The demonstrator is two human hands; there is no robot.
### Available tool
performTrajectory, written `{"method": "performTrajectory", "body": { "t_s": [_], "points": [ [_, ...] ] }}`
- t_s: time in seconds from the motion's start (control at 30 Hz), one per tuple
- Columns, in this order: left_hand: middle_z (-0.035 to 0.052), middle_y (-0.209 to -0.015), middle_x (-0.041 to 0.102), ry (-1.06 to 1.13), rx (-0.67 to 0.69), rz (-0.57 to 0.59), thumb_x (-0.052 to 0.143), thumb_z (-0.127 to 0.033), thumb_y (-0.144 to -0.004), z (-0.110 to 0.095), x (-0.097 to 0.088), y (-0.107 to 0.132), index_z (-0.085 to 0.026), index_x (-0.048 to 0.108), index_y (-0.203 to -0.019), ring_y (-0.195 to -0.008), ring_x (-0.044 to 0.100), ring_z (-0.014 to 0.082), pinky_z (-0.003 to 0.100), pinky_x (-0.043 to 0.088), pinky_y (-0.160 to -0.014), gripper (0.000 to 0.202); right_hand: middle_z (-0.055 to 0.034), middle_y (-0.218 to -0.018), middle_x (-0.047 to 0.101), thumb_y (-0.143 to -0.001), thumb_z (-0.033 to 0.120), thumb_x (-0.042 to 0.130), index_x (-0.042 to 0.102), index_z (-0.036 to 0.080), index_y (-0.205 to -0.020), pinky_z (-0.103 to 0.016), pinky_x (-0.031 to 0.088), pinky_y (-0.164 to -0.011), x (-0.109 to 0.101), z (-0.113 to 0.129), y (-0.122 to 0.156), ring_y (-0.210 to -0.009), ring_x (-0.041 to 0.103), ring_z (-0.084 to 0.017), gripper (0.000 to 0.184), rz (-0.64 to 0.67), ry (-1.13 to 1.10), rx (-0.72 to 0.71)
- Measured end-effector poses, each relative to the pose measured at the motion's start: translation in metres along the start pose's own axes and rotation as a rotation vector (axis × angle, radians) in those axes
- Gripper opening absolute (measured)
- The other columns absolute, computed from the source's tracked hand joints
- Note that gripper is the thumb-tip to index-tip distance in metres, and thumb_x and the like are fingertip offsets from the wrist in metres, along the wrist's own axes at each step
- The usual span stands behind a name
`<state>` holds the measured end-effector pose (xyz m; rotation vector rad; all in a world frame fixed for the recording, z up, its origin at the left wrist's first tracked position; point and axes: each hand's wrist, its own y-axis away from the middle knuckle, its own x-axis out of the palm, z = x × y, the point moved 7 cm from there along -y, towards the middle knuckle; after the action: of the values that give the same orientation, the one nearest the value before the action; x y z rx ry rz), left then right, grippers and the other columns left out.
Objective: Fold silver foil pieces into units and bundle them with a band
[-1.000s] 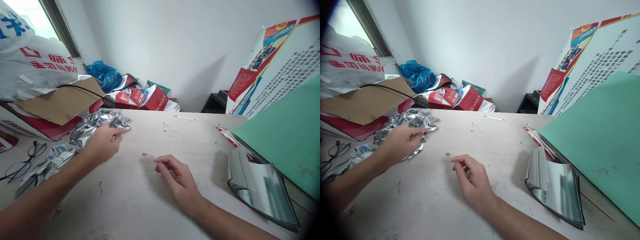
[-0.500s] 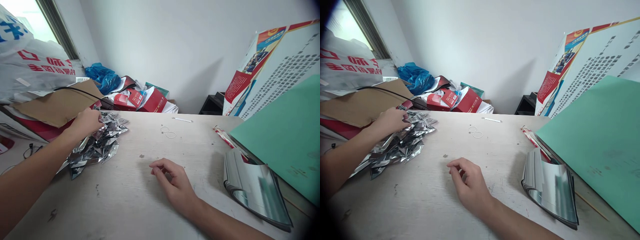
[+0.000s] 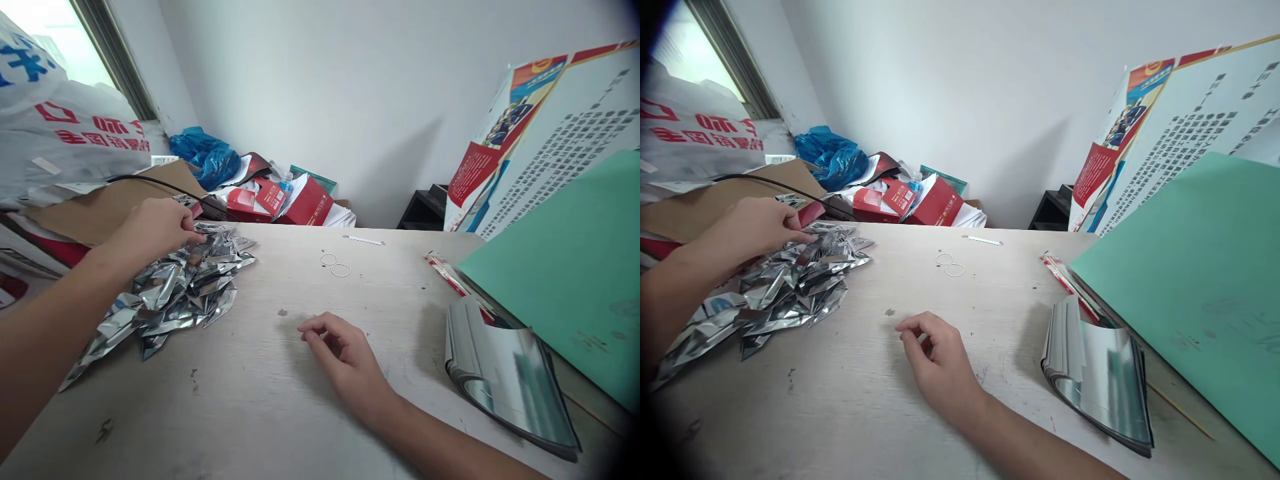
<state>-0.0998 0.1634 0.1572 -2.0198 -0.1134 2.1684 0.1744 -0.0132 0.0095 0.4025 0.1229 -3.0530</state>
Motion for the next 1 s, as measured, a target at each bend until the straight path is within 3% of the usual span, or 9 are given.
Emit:
{"method": "performTrajectory", "body": {
  "t_s": [0.17,0.33,0.5,0.67,0.73,0.87,0.93,1.0],
  "points": [
    [0.0029,-0.071,0.059,-0.108,0.105,-0.008,0.074,-0.043,-0.082,-0.021,-0.006,0.016,-0.016,0.060,-0.065,-0.070,0.046,0.0173,0.025,0.023,-0.062,0.035,0.0003,-0.092,0.071,-0.093,0.036,0.057,0.073,0.024,-0.099,-0.017,0.041,-0.064,0.000,-0.002,-0.002,-0.074,0.055,-0.006,0.021,0.005,0.015,0.009],
    [0.0028,-0.068,0.059,0.065,0.247,0.003,0.075,-0.043,-0.082,-0.057,0.011,0.040,-0.018,0.061,-0.065,-0.071,0.052,0.0196,0.028,0.028,-0.063,0.034,0.0005,-0.095,0.070,-0.092,0.035,0.058,0.071,0.025,-0.103,-0.016,0.042,-0.065,0.002,-0.001,-0.002,-0.075,0.054,-0.005,0.020,0.024,0.012,0.023],
    [0.0065,-0.078,0.061,0.122,0.292,0.021,0.079,-0.045,-0.076,-0.078,0.028,0.049,-0.020,0.059,-0.063,-0.071,0.053,0.0226,0.031,0.029,-0.059,0.034,0.0007,-0.104,0.067,-0.092,0.033,0.058,0.066,0.029,-0.115,-0.016,0.044,-0.065,0.003,0.000,-0.001,-0.079,0.057,-0.005,0.025,0.038,-0.015,0.025],
    [0.0054,-0.069,0.057,0.179,0.286,0.001,0.076,-0.054,-0.076,-0.087,0.011,0.051,-0.021,0.061,-0.063,-0.064,0.050,0.0208,0.031,0.028,-0.058,0.039,-0.0017,-0.116,0.063,-0.091,0.032,0.058,0.061,0.033,-0.123,-0.019,0.049,-0.070,0.001,-0.003,-0.001,-0.093,0.060,-0.008,0.032,0.010,-0.052,0.019],
    [0.0028,-0.063,0.055,0.305,0.275,0.128,0.074,-0.063,-0.075,-0.090,0.010,0.054,-0.021,0.065,-0.064,-0.060,0.048,0.0185,0.030,0.029,-0.058,0.044,-0.0031,-0.125,0.060,-0.091,0.034,0.060,0.053,0.036,-0.132,-0.021,0.052,-0.075,-0.002,-0.003,-0.002,-0.101,0.061,-0.010,0.041,-0.028,-0.108,0.017],
    [-0.0004,-0.064,0.055,0.615,0.365,0.543,0.077,-0.064,-0.073,-0.108,0.027,0.073,-0.021,0.068,-0.070,-0.063,0.047,0.0151,0.027,0.029,-0.058,0.044,-0.0041,-0.144,0.050,-0.090,0.037,0.065,0.036,0.044,-0.147,-0.029,0.055,-0.094,-0.002,0.002,-0.003,-0.119,0.059,-0.014,0.064,0.034,-0.290,-0.052],
    [-0.0017,-0.062,0.052,0.751,0.387,0.688,0.079,-0.060,-0.072,-0.116,0.039,0.084,-0.020,0.065,-0.069,-0.062,0.044,0.0135,0.026,0.028,-0.058,0.042,-0.0041,-0.142,0.053,-0.090,0.036,0.066,0.043,0.042,-0.144,-0.030,0.054,-0.097,-0.001,0.007,-0.004,-0.122,0.059,-0.014,0.059,0.104,-0.353,-0.107],
    [-0.0022,-0.062,0.051,0.856,0.380,0.769,0.081,-0.055,-0.072,-0.123,0.049,0.091,-0.019,0.063,-0.069,-0.060,0.043,0.0126,0.025,0.029,-0.057,0.040,-0.0041,-0.129,0.062,-0.091,0.036,0.066,0.061,0.035,-0.130,-0.029,0.053,-0.096,-0.002,0.011,-0.006,-0.115,0.062,-0.013,0.040,0.143,-0.358,-0.144]
  ]
}}
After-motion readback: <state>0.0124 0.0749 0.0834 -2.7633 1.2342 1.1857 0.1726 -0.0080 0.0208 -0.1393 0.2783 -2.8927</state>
